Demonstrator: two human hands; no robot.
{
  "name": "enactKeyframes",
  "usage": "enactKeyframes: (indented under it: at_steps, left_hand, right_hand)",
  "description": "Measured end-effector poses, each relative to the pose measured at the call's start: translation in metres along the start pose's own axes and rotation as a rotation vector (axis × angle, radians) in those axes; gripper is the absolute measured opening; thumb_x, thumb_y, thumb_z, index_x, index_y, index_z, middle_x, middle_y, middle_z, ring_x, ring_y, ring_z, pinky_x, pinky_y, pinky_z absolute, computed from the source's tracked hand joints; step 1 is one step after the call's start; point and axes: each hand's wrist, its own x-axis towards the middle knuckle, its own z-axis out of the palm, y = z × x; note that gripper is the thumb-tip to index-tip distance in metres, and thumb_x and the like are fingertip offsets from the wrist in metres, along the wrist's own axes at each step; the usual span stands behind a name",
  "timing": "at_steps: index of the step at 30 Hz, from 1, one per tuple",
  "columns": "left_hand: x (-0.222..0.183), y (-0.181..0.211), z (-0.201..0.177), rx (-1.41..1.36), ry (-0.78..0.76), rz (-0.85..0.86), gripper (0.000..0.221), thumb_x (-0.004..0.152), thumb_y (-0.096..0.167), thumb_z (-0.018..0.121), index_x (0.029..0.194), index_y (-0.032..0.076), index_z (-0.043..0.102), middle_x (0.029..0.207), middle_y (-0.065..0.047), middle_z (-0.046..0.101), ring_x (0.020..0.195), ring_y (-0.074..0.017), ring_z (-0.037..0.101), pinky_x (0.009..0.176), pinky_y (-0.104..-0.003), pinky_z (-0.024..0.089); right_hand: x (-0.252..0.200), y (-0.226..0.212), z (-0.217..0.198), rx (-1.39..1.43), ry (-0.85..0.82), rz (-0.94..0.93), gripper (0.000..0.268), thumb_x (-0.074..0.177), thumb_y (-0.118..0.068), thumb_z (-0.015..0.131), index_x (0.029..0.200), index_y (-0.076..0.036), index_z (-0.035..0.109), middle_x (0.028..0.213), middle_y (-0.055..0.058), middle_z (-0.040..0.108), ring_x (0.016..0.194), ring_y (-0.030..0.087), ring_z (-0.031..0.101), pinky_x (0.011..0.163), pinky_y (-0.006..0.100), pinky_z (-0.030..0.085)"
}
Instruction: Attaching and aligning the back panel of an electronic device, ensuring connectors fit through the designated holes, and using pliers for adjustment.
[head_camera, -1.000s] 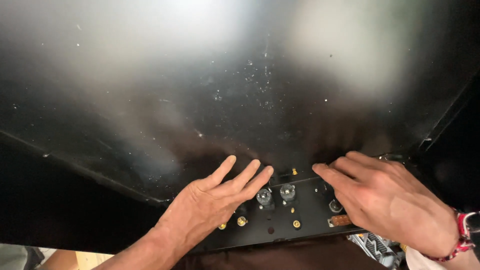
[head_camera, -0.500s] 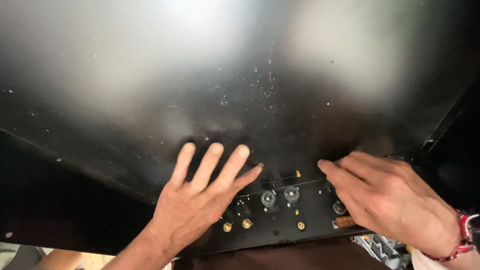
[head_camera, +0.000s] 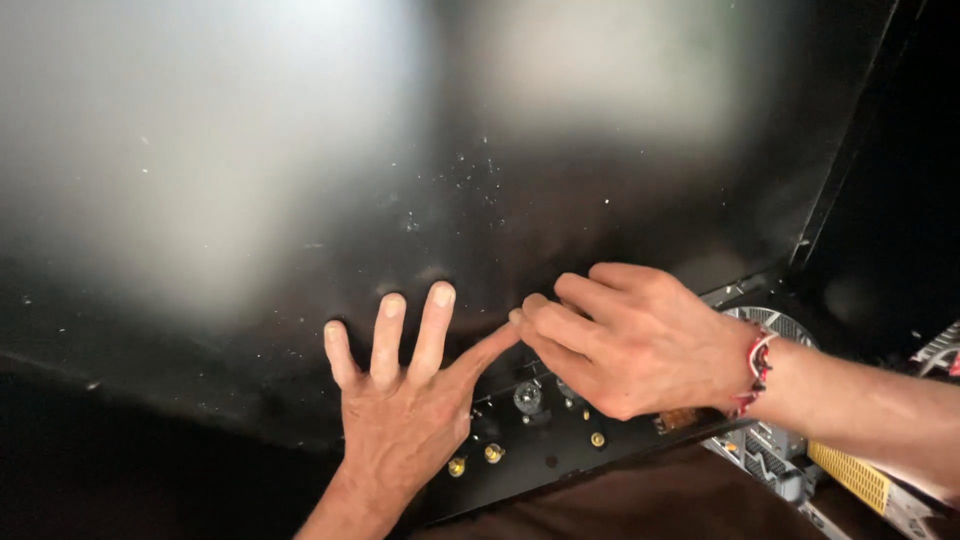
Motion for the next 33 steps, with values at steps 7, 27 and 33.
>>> enactKeyframes:
  at_steps: [7,27,33]
  left_hand:
    - [0.002,-0.001,0.002,-0.04,-0.003,0.014,0.058,0.105,0.023,0.06,0.151,0.057,0.049,0.152,-0.006,0.046,0.137,-0.0359,0.038,0.109,-0.067,0.028]
    - [-0.01,0.008,-0.011,-1.157,-0.05,0.045,0.031,0.092,-0.013,0.048,0.119,-0.007,0.062,0.116,-0.022,0.063,0.086,-0.034,0.065,0.078,-0.043,0.052]
    - [-0.019,0.004,-0.004,-1.178,-0.116,0.049,0.03,0.089,-0.013,0.052,0.117,-0.007,0.063,0.115,-0.022,0.062,0.085,-0.0339,0.063,0.076,-0.045,0.049]
  right_hand:
    - [-0.001,0.003,0.009,-0.102,0.022,-0.057,0.028,0.099,-0.005,0.046,0.074,-0.011,0.058,0.093,0.006,0.062,0.057,0.016,0.039,0.052,0.029,0.025]
    - [-0.039,-0.037,0.013,0.597,-0.39,0.352,0.018,0.091,0.002,0.053,0.076,-0.007,0.057,0.067,0.004,0.05,0.05,0.028,0.049,0.043,0.044,0.032]
    - [-0.034,-0.041,0.022,0.533,-0.439,0.38,0.023,0.089,0.0,0.055,0.068,-0.01,0.05,0.064,0.001,0.052,0.047,0.028,0.05,0.04,0.044,0.031]
